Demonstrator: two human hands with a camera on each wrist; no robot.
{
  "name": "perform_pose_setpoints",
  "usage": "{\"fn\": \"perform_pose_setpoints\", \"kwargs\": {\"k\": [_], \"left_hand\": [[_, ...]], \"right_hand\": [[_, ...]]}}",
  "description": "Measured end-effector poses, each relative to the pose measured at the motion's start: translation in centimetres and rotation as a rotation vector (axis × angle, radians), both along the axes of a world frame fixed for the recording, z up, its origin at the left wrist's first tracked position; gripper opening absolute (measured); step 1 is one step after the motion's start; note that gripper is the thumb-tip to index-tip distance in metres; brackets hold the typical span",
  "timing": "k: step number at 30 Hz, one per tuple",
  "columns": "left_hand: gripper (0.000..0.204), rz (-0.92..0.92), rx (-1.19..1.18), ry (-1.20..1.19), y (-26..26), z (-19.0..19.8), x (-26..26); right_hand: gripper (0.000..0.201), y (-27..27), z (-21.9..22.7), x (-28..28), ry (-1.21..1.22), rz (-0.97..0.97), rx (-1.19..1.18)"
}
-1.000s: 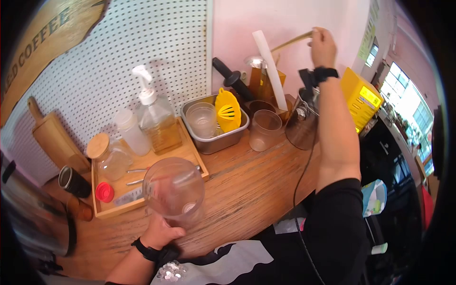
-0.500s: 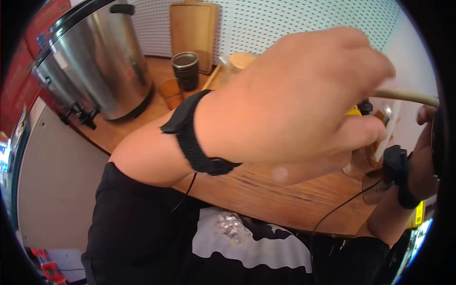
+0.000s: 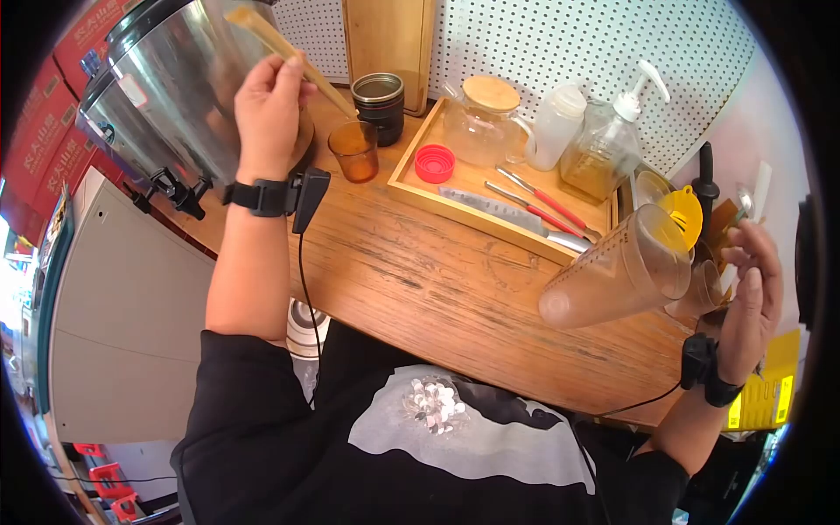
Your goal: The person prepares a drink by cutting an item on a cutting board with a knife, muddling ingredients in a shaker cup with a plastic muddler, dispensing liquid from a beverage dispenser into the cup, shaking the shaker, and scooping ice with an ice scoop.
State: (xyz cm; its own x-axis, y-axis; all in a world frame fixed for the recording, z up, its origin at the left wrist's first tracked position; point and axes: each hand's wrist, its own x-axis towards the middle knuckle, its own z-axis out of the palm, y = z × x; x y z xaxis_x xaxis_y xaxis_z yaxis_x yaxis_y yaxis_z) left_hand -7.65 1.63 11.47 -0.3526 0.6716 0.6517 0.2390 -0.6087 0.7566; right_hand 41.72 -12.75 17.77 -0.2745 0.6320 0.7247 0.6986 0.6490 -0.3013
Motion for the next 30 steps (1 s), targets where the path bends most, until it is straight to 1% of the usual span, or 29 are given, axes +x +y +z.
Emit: {"fn": "perform_pose_setpoints", "kwargs": {"k": [1,2,3,4,6,7,8,9,10,11,12,13,15,16,17,19,20,22,24,26,28,29,30], "left_hand": [[0.022,-0.002,-0.003,0.004,0.8,-1.3,-0.5],[0.022,0.024,-0.100,-0.005,1.7,-2.6,-0.9],[0.022,0.043,-0.197,-0.012,2.5,-3.9,-1.3],[0.022,0.024,-0.208,-0.006,3.1,-5.5,-2.0],[0.019,0.349,-0.171,0.500,4.5,-8.1,-3.6],[0.017,0.258,-0.190,0.433,4.3,-8.4,-4.3],[0.016,0.284,-0.082,0.331,4.7,-9.4,-5.2],[0.019,0.188,-0.100,0.211,4.1,-8.8,-5.3],[0.030,0.225,-0.063,0.192,1.9,-7.1,-3.7],[0.048,0.229,0.048,0.165,2.3,-7.6,-4.9],[0.063,0.272,-0.024,0.131,0.4,-6.0,-3.6],[0.060,0.287,0.070,0.102,-0.3,-4.9,-2.6],[0.065,0.381,0.133,0.143,-1.9,-3.1,-1.3],[0.065,0.392,0.135,0.145,-2.6,-2.4,-0.7],[0.064,0.438,0.171,0.165,-3.3,-1.9,0.0],[0.063,0.496,0.209,0.193,-4.5,-1.5,1.6],[0.061,0.461,0.291,0.223,-5.0,-1.4,2.6],[0.059,0.347,0.426,0.250,-5.8,-1.6,5.1],[0.058,0.106,0.444,0.308,-6.6,-2.4,8.0],[0.058,-0.166,0.323,0.452,-6.7,-3.9,10.4],[0.060,-0.447,-0.029,0.668,-7.1,-4.5,12.5],[0.060,-0.465,-0.029,0.669,-7.1,-5.1,13.5],[0.062,-0.609,-0.110,0.672,-6.9,-5.8,14.7]], "right_hand": [[0.035,-0.1,-1.4,0.7,0.184,-0.006,-0.079],[0.034,-0.2,-2.5,0.9,0.369,-0.015,-0.157],[0.034,-0.2,-3.5,1.0,0.375,-0.027,-0.161],[0.034,-0.2,-4.3,1.3,0.435,-0.001,-0.183],[0.035,-0.6,-6.0,1.9,0.577,0.027,-0.215],[0.038,-0.6,-6.7,2.5,0.610,0.044,-0.222],[0.040,-0.9,-7.0,2.6,0.653,0.061,-0.247],[0.043,-1.1,-7.4,2.3,0.697,0.081,-0.273],[0.043,-1.2,-7.8,2.1,0.701,0.041,-0.259],[0.049,-1.1,-8.2,2.0,0.722,0.085,-0.304],[0.054,-1.0,-8.7,1.9,0.740,0.139,-0.353],[0.054,-0.8,-9.1,1.7,0.740,0.125,-0.356],[0.066,0.1,-10.4,0.9,0.728,0.220,-0.413],[0.078,0.4,-11.3,0.5,0.721,0.242,-0.444],[0.078,0.7,-12.1,0.0,0.721,0.256,-0.447],[0.088,1.3,-13.6,-0.8,0.721,0.287,-0.530],[0.095,1.7,-14.2,-0.8,0.745,0.324,-0.595],[0.096,1.9,-15.0,-1.5,0.750,0.346,-0.629],[0.099,2.0,-15.8,-1.6,0.744,0.371,-0.712],[0.100,2.3,-17.0,-1.7,0.743,0.398,-0.738],[0.100,2.4,-18.0,-1.7,0.722,0.450,-0.779],[0.100,2.4,-18.1,-2.0,0.731,0.433,-0.777],[0.099,2.4,-18.0,-2.3,0.720,0.453,-0.810]]}}
